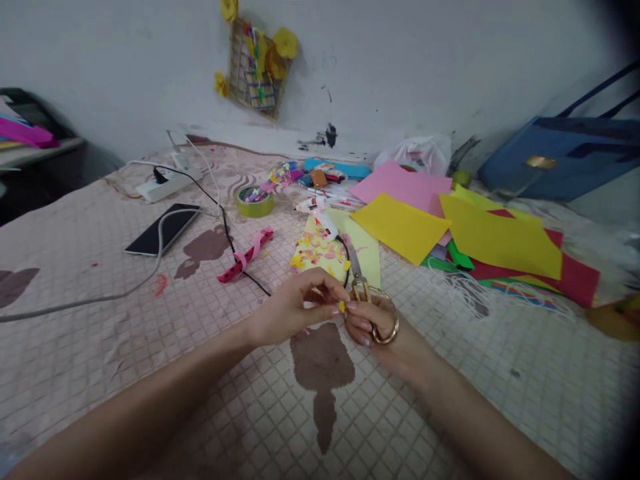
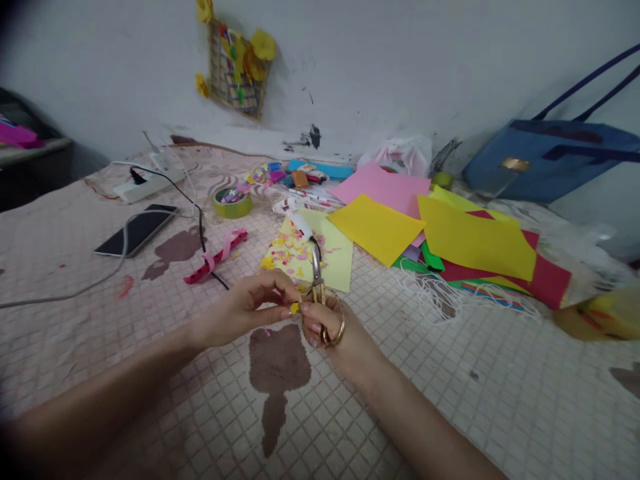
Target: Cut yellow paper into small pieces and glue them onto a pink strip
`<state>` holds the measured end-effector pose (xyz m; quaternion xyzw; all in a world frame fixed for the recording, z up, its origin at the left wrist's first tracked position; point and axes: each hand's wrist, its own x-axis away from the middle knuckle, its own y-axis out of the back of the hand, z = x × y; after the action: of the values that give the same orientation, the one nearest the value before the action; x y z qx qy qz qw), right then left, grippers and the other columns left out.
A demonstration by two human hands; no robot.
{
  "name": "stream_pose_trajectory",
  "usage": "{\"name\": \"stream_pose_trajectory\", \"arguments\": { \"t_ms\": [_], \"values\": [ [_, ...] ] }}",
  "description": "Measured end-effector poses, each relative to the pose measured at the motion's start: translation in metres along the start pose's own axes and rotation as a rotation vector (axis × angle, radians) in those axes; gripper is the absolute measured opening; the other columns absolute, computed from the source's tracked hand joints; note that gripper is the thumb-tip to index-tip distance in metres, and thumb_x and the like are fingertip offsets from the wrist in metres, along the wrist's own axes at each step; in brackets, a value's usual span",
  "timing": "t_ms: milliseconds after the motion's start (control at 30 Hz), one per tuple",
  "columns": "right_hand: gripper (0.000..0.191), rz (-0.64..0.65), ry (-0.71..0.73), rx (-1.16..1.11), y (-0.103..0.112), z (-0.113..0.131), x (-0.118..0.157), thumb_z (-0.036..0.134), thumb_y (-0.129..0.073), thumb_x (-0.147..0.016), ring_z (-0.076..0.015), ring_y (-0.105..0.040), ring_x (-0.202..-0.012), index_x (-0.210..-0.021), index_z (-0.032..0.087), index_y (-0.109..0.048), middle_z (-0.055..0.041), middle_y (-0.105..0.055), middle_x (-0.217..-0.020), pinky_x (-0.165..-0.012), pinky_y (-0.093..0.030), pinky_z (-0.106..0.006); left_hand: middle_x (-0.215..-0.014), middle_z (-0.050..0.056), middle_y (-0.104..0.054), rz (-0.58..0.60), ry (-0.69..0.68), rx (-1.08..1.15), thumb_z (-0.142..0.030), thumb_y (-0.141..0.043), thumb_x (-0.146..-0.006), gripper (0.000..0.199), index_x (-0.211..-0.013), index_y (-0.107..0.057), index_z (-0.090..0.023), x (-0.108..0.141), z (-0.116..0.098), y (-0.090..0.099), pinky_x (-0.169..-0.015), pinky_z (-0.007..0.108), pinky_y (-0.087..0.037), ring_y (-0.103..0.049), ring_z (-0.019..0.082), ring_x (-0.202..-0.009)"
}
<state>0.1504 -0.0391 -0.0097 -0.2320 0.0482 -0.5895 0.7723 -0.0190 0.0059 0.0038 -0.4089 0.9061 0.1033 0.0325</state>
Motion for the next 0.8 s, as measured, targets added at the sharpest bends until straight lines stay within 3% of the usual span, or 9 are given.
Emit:
{"name": "stream_pose_trajectory", "arguments": {
  "t_ms": [167, 333, 467, 800],
  "values": [
    [0.025, 0.095, -0.071, -0.074, 0.001, -0.005, 0.000, 0.025, -0.057, -0.077, -0.0053, -0.027, -0.040, -0.058, 0.018, -0.042, 0.0089, -0.030, -0.047, -0.042, -0.020, -0.022, -0.083, 0.005, -0.057, 0.020, 0.024, 0.054, -0.025, -0.061, -0.077, 0.013, -0.080, -0.061, -0.012, -0.001, 0.001, -0.002, -0.072, 0.025, -0.043, -0.054, 0.013, -0.078],
    [0.032, -0.086, 0.070, 0.265, 0.004, -0.001, 0.004, 0.036, -0.054, -0.083, -0.0065, -0.035, -0.040, -0.059, 0.018, -0.043, 0.0072, -0.037, -0.046, -0.043, -0.026, -0.022, -0.073, 0.002, -0.056, -0.019, 0.228, 0.187, -0.024, -0.063, -0.075, 0.015, -0.079, -0.058, -0.011, -0.001, 0.002, 0.000, -0.062, 0.022, -0.039, -0.050, 0.009, -0.067],
    [0.025, -0.175, 0.122, 0.563, 0.001, 0.008, 0.008, 0.041, -0.055, -0.081, -0.0085, -0.039, -0.042, -0.072, 0.017, -0.054, 0.0059, -0.042, -0.047, -0.042, -0.029, -0.021, -0.067, -0.001, -0.054, -0.001, 0.285, 0.200, -0.026, -0.064, -0.074, 0.016, -0.077, -0.058, -0.011, -0.001, 0.002, 0.000, -0.056, 0.020, -0.036, -0.047, 0.007, -0.060],
    [0.016, -0.224, 0.151, 0.701, -0.008, 0.010, 0.007, 0.032, -0.055, -0.073, -0.0083, -0.038, -0.041, -0.066, 0.018, -0.052, 0.0054, -0.043, -0.047, -0.039, -0.031, -0.020, -0.062, -0.001, -0.053, 0.013, 0.334, 0.138, -0.031, -0.064, -0.072, 0.020, -0.075, -0.057, -0.012, 0.000, 0.003, -0.006, -0.048, 0.019, -0.034, -0.045, 0.007, -0.054]
  ]
}}
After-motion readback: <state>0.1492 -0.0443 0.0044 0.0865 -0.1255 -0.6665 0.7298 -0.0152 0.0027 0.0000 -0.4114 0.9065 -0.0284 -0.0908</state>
